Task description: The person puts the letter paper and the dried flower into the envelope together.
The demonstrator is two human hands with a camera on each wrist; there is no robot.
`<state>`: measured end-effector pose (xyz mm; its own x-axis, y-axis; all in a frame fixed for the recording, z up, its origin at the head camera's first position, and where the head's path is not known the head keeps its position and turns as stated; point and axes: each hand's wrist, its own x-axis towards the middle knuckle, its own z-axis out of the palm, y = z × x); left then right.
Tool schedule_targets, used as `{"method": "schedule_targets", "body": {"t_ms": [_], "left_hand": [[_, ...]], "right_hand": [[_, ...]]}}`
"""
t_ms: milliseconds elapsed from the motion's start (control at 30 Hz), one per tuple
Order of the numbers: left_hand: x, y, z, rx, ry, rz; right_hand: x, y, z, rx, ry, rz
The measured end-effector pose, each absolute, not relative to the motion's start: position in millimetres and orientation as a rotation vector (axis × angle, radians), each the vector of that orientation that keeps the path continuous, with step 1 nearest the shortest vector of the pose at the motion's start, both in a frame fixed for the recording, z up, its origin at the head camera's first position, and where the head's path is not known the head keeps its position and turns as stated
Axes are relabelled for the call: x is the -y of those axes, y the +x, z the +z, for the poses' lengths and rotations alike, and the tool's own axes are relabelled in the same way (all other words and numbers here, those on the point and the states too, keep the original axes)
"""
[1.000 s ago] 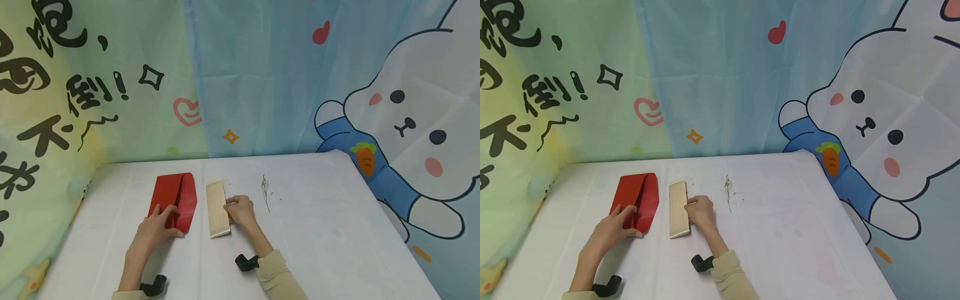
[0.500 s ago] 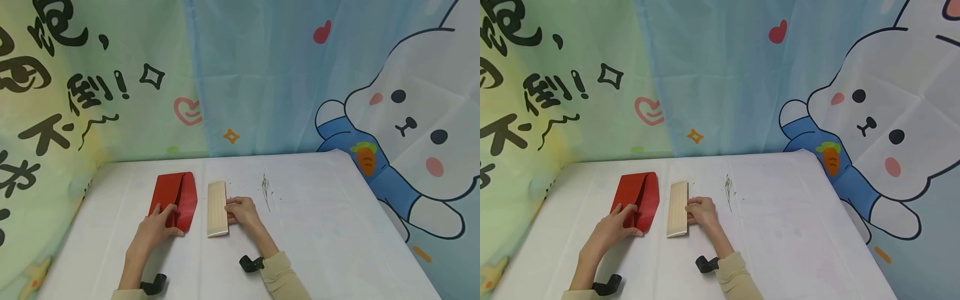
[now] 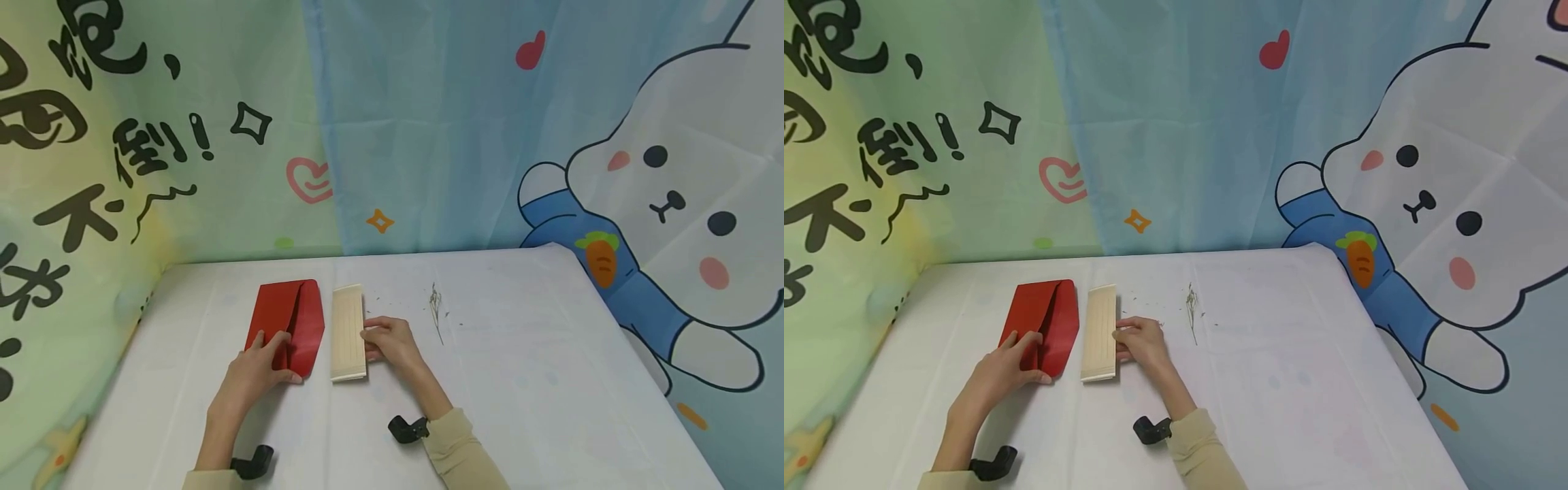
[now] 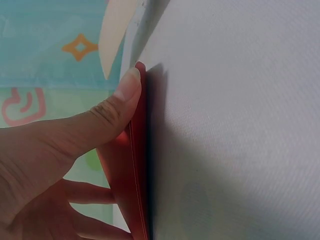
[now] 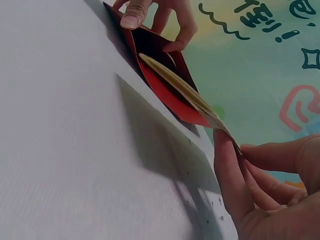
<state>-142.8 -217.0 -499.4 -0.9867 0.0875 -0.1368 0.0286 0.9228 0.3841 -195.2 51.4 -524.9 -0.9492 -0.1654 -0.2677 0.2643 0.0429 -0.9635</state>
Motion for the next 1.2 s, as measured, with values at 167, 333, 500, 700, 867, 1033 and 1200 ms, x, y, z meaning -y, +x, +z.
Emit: {"method": "schedule_targets", "body": {"t_ms": [167,333,500,700,867,1033,1200], "left_hand": [[217,-143,-500,-2.931,0.088,0.58],[216,-143,-499,-2.93,0.056,0.566],[215,-143,-500,-2.916,0.024,0.571],[215,-144,-500,-2.917,0.032,0.572],[215,-144,-502,-2.918,0.036,0.57],[217,-144,-502,-2.933,0.063,0.567],[218,-145,-501,-2.932,0.062,0.57]], "right_hand": [[-45,-198,-523,-2.008,0.082,-1.987],[-36,-201,-523,-1.997,0.052,-1.997],[-28,-204,-523,-1.989,0.03,-2.007],[-15,-210,-524,-1.975,0.017,-2.019],[-6,-215,-527,-1.949,0.019,-2.028],[3,-219,-531,-1.912,0.017,-2.028],[11,-222,-534,-1.883,0.015,-2.023]]}}
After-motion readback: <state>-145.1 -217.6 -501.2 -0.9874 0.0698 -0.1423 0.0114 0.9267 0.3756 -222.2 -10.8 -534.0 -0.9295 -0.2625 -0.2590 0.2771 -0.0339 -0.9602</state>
